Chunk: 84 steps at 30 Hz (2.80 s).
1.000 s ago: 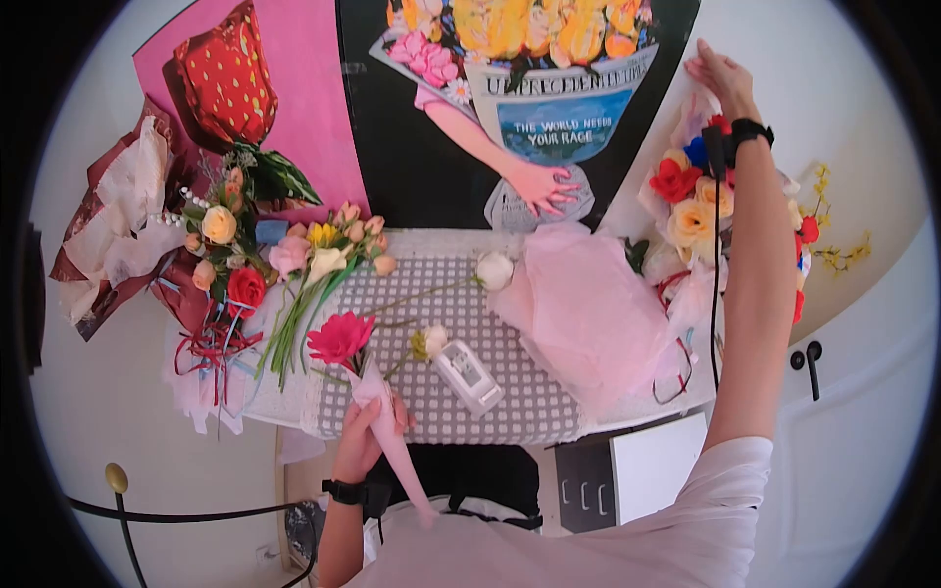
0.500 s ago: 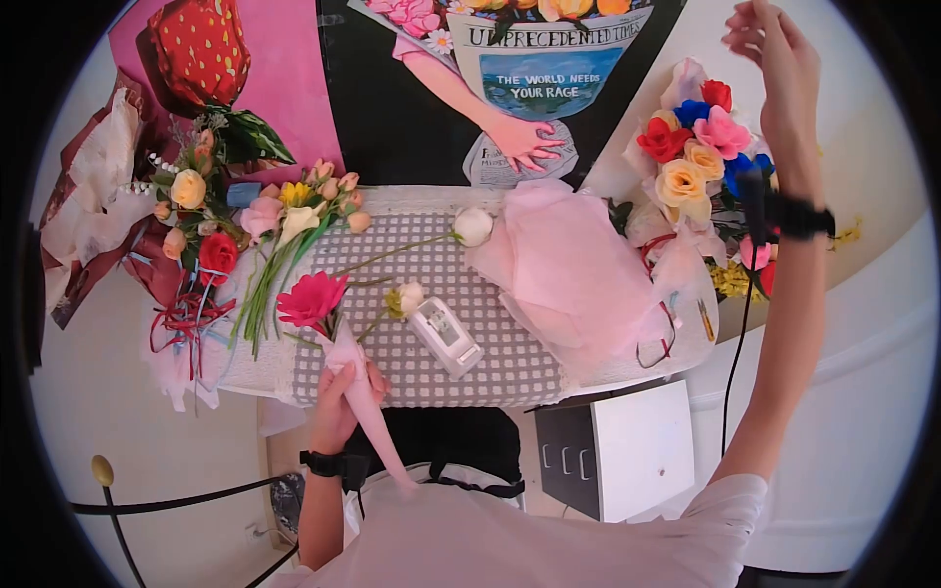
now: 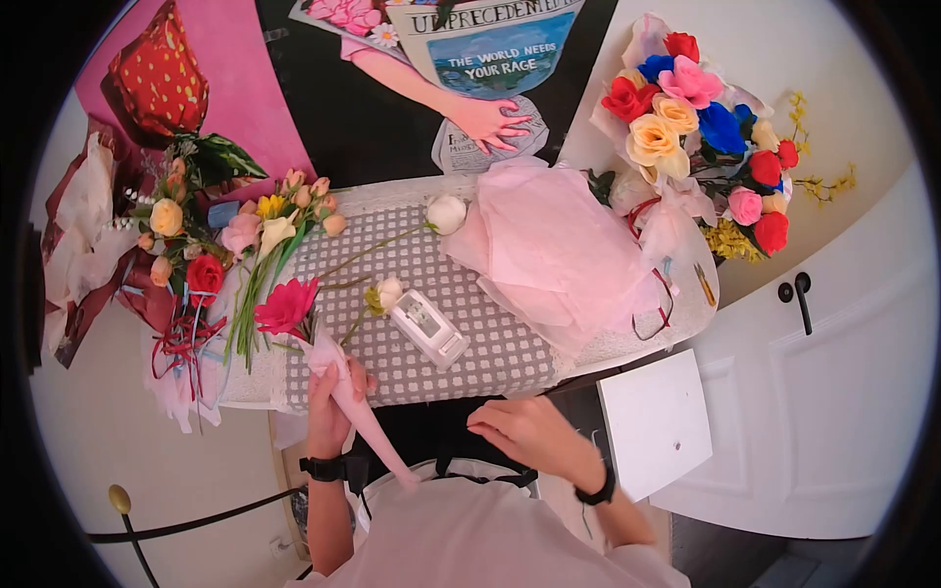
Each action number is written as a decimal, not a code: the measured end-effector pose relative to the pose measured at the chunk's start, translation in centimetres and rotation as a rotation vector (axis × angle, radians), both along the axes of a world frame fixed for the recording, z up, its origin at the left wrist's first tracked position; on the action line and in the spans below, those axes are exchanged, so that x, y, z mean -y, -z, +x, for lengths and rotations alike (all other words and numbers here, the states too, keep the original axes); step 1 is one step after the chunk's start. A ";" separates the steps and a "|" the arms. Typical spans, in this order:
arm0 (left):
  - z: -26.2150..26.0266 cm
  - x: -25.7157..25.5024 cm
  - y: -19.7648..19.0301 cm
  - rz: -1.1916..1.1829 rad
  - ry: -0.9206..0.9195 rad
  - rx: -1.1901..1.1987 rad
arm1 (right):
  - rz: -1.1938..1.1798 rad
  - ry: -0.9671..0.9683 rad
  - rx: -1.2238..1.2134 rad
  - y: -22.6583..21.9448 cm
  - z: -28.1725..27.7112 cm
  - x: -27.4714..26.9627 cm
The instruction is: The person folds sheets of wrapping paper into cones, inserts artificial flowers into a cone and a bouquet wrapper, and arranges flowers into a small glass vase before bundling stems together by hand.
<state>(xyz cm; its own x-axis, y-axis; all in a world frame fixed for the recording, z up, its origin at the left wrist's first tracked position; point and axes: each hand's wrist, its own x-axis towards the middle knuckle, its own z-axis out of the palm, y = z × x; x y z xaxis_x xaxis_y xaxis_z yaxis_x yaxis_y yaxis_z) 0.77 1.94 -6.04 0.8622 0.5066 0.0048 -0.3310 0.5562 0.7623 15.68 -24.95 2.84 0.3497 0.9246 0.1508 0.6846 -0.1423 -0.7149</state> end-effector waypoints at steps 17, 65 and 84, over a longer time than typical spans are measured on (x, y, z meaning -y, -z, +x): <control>0.2 0.2 0.0 -0.012 -0.054 -0.006 | 0.040 0.347 0.532 -4.1 15.0 -2.2; 0.8 0.6 -3.8 -0.136 -0.051 -0.146 | 0.139 0.047 -0.118 -1.1 -2.2 -6.1; 2.4 1.5 -7.3 -0.160 -0.163 -0.156 | -0.296 -0.065 -1.162 7.9 -7.0 -6.1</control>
<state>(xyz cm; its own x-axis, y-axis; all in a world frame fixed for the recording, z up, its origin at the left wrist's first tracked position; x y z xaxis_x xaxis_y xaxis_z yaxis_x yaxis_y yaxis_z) 3.14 0.49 1.27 0.7533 0.6222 -0.2130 -0.3111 0.6225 0.7181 8.69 -18.81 -5.10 0.0869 0.8910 -0.4455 -0.3361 -0.3948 -0.8551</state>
